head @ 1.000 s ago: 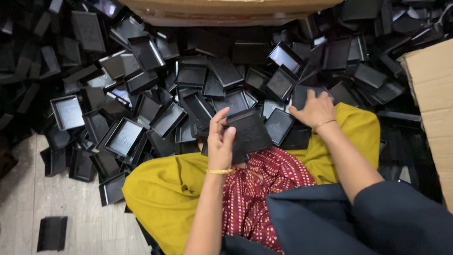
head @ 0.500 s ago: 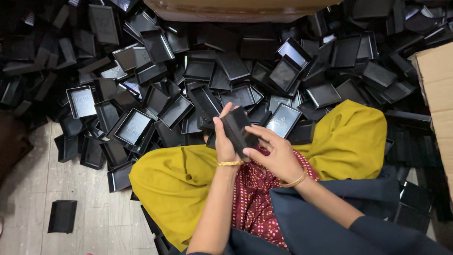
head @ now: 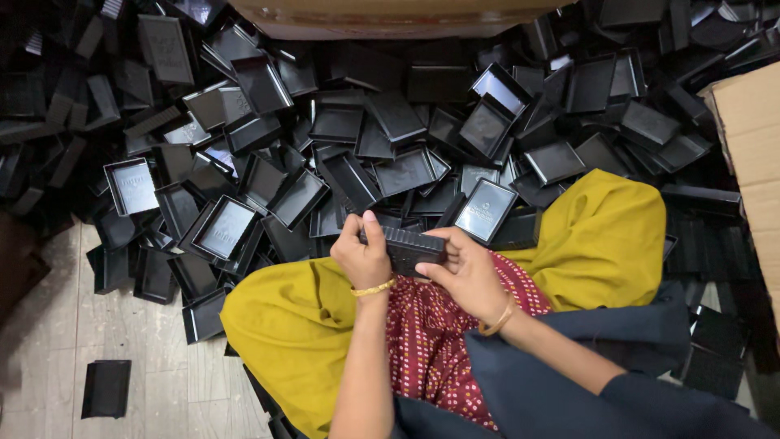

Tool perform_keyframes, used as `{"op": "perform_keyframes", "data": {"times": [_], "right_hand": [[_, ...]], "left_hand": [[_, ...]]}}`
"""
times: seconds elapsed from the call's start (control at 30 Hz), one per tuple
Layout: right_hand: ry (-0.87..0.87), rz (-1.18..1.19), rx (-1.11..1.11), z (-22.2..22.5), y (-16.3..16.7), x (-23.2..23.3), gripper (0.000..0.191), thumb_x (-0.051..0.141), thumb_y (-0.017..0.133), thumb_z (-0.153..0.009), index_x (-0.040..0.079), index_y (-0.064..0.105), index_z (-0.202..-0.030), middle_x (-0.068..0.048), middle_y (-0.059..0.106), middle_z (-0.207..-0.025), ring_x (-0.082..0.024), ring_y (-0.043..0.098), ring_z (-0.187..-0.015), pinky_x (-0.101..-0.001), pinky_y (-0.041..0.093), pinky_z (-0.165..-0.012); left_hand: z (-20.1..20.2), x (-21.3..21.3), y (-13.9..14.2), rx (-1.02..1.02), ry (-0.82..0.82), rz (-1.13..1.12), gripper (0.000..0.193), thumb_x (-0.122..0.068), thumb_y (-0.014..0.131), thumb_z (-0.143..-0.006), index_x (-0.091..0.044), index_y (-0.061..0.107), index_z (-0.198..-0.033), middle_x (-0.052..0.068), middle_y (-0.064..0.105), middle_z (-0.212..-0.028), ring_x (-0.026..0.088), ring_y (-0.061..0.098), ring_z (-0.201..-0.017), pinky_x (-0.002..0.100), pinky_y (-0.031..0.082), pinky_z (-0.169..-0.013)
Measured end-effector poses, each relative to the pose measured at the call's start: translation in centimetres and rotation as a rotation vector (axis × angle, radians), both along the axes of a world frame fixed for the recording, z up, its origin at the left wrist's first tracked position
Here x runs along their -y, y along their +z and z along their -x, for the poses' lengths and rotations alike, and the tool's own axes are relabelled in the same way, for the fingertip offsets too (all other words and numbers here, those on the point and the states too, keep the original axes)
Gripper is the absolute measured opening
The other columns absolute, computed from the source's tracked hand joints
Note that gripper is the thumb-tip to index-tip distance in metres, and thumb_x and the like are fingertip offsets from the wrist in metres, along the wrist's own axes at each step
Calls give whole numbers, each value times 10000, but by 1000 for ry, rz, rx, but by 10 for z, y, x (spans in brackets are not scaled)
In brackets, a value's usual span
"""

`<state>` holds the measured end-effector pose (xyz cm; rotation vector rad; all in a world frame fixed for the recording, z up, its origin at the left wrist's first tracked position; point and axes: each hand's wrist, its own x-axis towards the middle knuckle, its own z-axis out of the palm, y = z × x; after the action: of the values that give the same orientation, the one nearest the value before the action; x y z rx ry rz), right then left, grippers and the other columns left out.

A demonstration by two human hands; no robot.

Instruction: The person sits on the floor and repeatedly picks up small black plastic trays from a large pile, opens them, and places them into a cardboard box. The person handles the trays one at a time, inspecting each before placing it in the box.

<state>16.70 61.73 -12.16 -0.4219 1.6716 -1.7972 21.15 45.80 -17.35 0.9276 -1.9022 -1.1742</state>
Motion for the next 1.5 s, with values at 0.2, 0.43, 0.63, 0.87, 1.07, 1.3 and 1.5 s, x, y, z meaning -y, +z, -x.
{"op": "perform_keyframes", "data": {"times": [0.2, 0.43, 0.63, 0.87, 1.07, 1.3, 1.5], "right_hand": [[63, -95, -725, 106, 86, 35, 421, 200, 851, -893, 26, 665, -1229, -79, 647, -1293, -152, 647, -1131, -296, 577, -926], [26, 134, -709, 202, 112, 44, 151, 142, 643, -1075, 12, 710, -1110, -99, 742, -1119, -184, 696, -1014, -336, 567, -948], [932, -804, -1283, 153, -23, -29, 923, 60, 712, -556, 92, 523, -1458, -192, 487, -1445, -412, 452, -1361, -534, 478, -1024], [880, -1066, -1217, 166, -61, -55, 691, 48, 689, -747, 174, 483, -1395, -125, 428, -1482, -350, 488, -1262, -444, 551, -885], [888, -1061, -1193, 180, -27, -35, 840, 237, 871, -674, 226, 506, -1431, -159, 486, -1399, -349, 500, -1226, -416, 510, -949], [154, -319, -153, 112, -23, -19, 591, 310, 838, -794, 17, 621, -1259, -63, 696, -1026, -112, 641, -885, -272, 562, -802], [165, -427, -134, 86, -35, 2, 546, 312, 846, -772, 18, 636, -1181, -45, 736, -900, -98, 663, -786, -268, 570, -743]], "left_hand": [[19, 41, 5, -432, -139, -78, 328, -340, 482, -1080, -60, 641, -1145, 84, 625, -1098, 201, 588, -950, 291, 472, -860], [41, 91, -29, 251, -5, -119, 684, -182, 729, -815, -59, 485, -1441, 99, 621, -1047, 206, 610, -760, 358, 520, -766], [-5, 79, -34, -581, -272, -973, 589, -116, 614, -854, 19, 601, -1427, 149, 698, -1240, 246, 679, -1102, 349, 549, -979], [8, 26, 7, -862, -505, -1368, 434, -366, 533, -936, -113, 538, -1289, 155, 631, -1307, 338, 673, -1180, 497, 578, -969], [33, 10, 2, -726, -461, -1228, 510, -484, 418, -1084, -57, 599, -1297, 168, 668, -1246, 281, 654, -1016, 402, 558, -870], [60, -27, -21, -592, -558, -856, 464, -434, 411, -1108, -44, 614, -1257, 89, 645, -1171, 188, 607, -1093, 336, 480, -1014], [61, -29, -2, -424, -435, -577, 430, -414, 393, -1076, -69, 578, -1254, 62, 595, -1260, 172, 551, -1185, 298, 433, -1053]]}}
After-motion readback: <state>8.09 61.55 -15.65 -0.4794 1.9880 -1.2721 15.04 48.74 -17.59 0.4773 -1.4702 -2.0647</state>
